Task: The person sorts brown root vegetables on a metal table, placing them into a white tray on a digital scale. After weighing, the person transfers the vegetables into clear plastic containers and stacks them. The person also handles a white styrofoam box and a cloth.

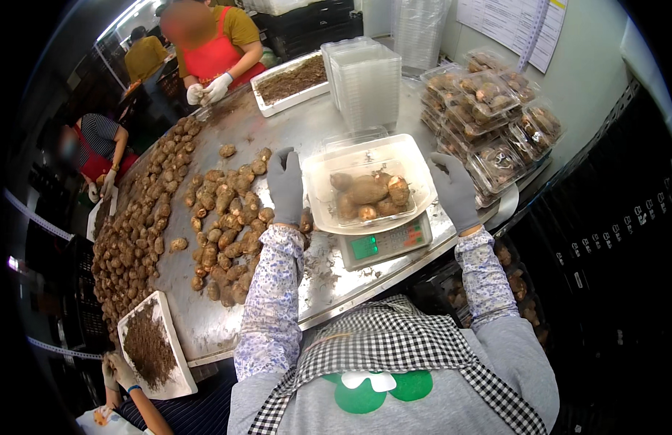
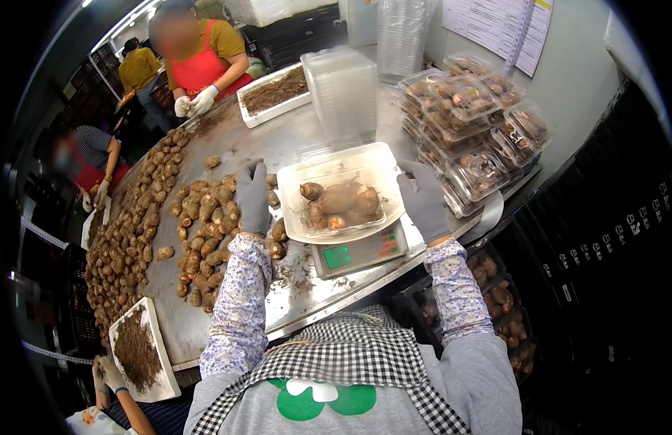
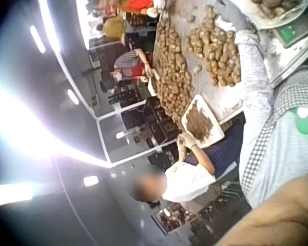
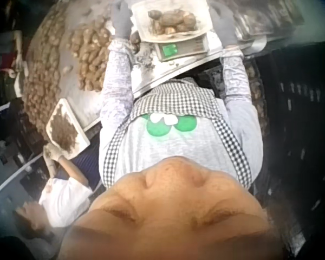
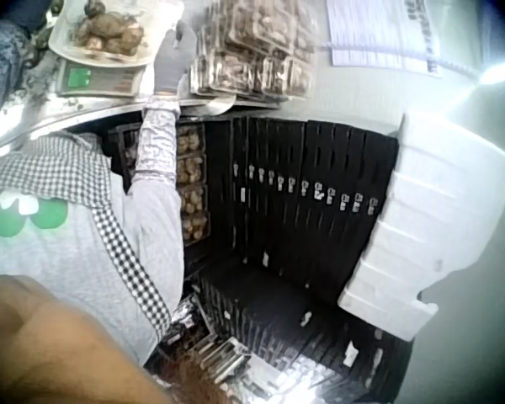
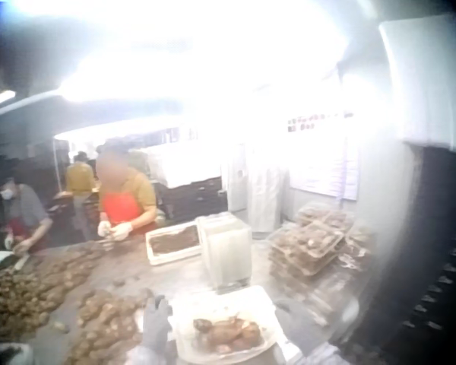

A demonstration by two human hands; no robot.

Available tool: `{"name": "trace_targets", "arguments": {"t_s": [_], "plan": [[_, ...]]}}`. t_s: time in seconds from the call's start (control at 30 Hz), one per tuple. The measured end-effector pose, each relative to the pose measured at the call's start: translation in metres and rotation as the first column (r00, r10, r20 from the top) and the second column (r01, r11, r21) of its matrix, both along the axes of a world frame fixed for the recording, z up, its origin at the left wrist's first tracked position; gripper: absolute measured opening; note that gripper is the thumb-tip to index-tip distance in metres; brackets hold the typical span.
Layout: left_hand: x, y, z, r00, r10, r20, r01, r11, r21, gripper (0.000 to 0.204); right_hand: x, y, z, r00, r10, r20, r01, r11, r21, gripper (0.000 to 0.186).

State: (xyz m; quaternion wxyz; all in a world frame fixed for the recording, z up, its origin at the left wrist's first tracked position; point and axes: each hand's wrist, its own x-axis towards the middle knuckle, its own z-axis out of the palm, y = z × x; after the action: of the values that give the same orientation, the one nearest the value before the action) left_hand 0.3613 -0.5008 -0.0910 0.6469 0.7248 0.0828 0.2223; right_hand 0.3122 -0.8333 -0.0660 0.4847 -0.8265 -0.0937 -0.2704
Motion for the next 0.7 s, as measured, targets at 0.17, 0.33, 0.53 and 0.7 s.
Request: {"name": "trace_targets", "arguments": {"t_s": [0.17, 0.33, 0.53, 0.7], "plan": [[0.019, -0.013, -0.005, 0.901, -0.371, -0.223, 0.191, 0.804, -0.563, 0.056, 0.018, 0.011, -0.006, 0.982, 0.015, -0.187, 0.021, 0.981, 0.193, 0.032], [0.031, -0.018, 0.003, 0.947, -0.320, 0.035, 0.307, 0.866, -0.395, 0.054, 0.022, 0.007, -0.019, 0.952, 0.141, -0.273, -0.005, 0.896, 0.444, 0.033], [-0.037, -0.033, 0.020, 0.898, -0.438, -0.040, 0.421, 0.827, 0.374, 0.028, 0.008, 0.011, -0.028, 0.946, 0.185, -0.267, -0.055, 0.901, 0.430, 0.033], [-0.088, -0.051, -0.001, 0.892, -0.362, 0.272, 0.108, 0.754, 0.647, 0.027, -0.019, 0.013, -0.038, 0.917, 0.156, -0.367, -0.069, 0.968, 0.240, 0.035]]}}
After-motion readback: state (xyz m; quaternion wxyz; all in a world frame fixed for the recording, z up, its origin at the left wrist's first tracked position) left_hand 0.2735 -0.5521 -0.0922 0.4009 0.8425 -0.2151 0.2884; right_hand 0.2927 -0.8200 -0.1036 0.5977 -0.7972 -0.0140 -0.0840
